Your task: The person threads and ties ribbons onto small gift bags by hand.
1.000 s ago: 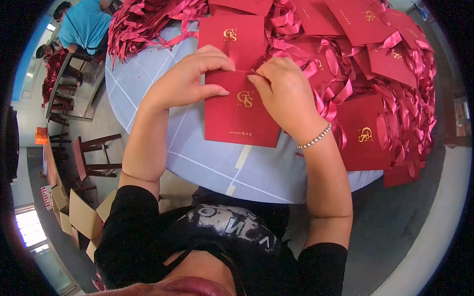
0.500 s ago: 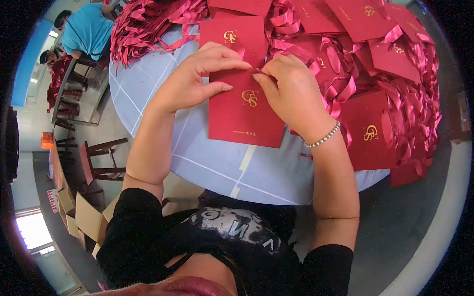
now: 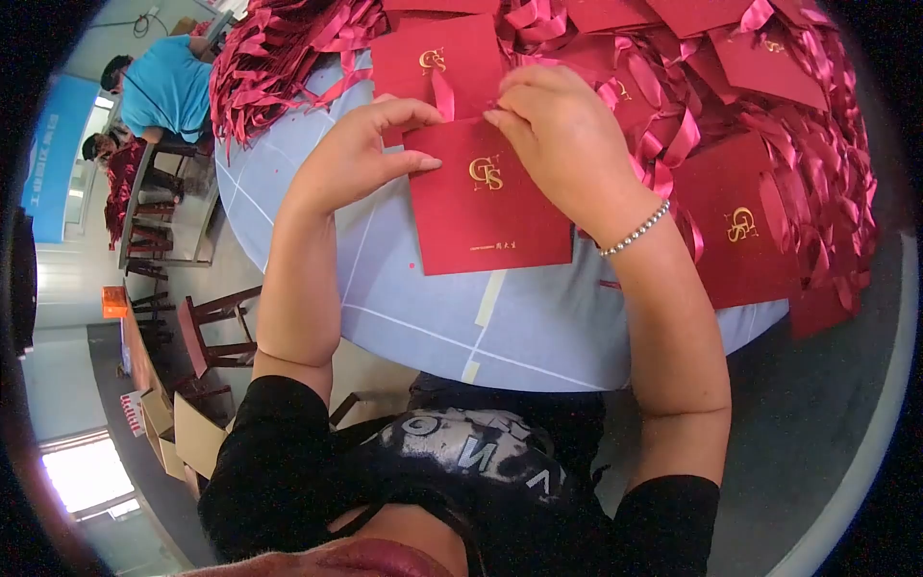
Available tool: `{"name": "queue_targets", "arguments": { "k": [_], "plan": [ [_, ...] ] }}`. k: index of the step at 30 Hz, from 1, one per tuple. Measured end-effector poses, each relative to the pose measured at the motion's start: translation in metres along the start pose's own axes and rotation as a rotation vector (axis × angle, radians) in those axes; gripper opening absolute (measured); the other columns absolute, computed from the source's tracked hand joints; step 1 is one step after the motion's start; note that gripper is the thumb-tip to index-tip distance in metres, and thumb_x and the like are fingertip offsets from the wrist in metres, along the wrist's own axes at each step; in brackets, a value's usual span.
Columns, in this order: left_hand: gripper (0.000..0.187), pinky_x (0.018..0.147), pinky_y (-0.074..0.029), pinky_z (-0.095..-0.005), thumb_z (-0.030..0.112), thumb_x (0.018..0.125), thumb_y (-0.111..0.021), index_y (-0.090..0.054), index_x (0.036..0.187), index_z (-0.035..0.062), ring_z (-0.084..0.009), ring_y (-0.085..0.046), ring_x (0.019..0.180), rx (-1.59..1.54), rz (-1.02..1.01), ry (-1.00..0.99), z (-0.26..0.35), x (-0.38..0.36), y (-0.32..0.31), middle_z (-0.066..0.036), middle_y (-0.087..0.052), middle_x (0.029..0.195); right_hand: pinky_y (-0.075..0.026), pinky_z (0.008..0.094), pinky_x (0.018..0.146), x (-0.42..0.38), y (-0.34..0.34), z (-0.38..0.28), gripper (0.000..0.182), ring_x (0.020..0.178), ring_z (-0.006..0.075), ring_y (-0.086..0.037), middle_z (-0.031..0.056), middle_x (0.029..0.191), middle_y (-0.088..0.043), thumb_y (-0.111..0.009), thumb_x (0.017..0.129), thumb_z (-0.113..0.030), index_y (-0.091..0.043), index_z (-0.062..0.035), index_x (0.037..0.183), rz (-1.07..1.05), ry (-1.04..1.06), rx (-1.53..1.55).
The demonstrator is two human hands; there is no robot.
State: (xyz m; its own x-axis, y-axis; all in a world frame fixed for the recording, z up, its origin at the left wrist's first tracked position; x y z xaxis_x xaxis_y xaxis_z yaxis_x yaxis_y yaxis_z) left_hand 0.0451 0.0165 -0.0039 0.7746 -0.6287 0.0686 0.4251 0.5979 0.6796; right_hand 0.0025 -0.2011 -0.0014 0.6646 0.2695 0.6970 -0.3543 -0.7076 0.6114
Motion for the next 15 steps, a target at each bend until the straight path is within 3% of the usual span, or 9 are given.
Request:
{"name": "queue_targets", "arguments": {
  "k": [3, 6, 9, 10, 15],
  "plan": [
    [0.04, 0.093, -0.051, -0.0327, 0.001, 0.079, -0.078, -0.066, 0.117, 0.0002, -0.017, -0.062, 0.107, -0.129, -0.026, 0.026, -0.002, 0.001, 0.0, -0.007, -0.067, 0.113, -0.052, 0.0365, 0.069, 0.003, 0.001, -0.004, 0.014, 0.08, 0.0288, -0.066, 0.0143, 0.091, -0.069, -0.069, 0.09, -0.011, -0.071, 0.0013, 0.095, 0.15, -0.032, 0.169],
    [0.037, 0.089, -0.052, -0.0314, 0.001, 0.079, -0.077, -0.066, 0.115, -0.0006, -0.0149, -0.063, 0.102, -0.214, -0.041, 0.069, -0.006, 0.002, -0.001, -0.007, -0.069, 0.109, -0.053, 0.0319, 0.064, 0.002, 0.004, -0.013, 0.02, 0.074, 0.0238, -0.069, 0.0142, 0.088, -0.071, -0.07, 0.091, -0.011, -0.07, 0.0009, 0.107, -0.126, -0.133, 0.287],
    [0.036, 0.087, -0.052, -0.0301, 0.003, 0.079, -0.077, -0.066, 0.113, -0.0005, -0.0135, -0.064, 0.099, -0.169, -0.005, 0.045, -0.005, 0.002, 0.001, -0.006, -0.07, 0.106, -0.052, 0.0299, 0.063, -0.001, -0.01, -0.023, 0.022, 0.068, 0.0213, -0.068, 0.012, 0.078, -0.071, -0.07, 0.091, -0.008, -0.067, 0.0013, 0.11, -0.337, -0.524, 0.433],
    [0.036, 0.086, -0.052, -0.0298, 0.004, 0.079, -0.078, -0.067, 0.112, -0.0003, -0.0132, -0.064, 0.099, -0.135, 0.015, 0.022, -0.003, 0.001, 0.002, -0.006, -0.07, 0.105, -0.052, 0.0295, 0.061, -0.005, -0.018, -0.019, 0.024, 0.063, 0.0179, -0.066, 0.0102, 0.074, -0.07, -0.069, 0.091, -0.008, -0.063, 0.002, 0.112, -0.315, -0.59, 0.492],
    [0.037, 0.083, -0.051, -0.0295, 0.009, 0.077, -0.08, -0.068, 0.112, 0.002, -0.0139, -0.064, 0.097, -0.084, 0.034, 0.007, 0.001, 0.001, 0.006, -0.005, -0.071, 0.101, -0.052, 0.0272, 0.062, -0.014, -0.031, -0.011, 0.013, 0.065, 0.0132, -0.066, 0.0084, 0.073, -0.069, -0.068, 0.092, -0.008, -0.066, 0.0026, 0.1, -0.293, -0.616, 0.534]
  ]
}}
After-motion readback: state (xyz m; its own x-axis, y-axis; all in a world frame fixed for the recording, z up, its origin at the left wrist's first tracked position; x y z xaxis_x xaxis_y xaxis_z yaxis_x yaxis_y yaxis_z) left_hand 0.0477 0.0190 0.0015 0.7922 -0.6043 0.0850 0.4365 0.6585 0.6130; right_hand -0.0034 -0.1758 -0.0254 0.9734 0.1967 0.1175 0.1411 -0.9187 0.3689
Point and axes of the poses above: each hand's wrist, its own x-axis towards the middle knuckle, its own y-axis out of the back of the hand, z = x × y, the point moved 3 cm from there along x, towards the middle knuckle
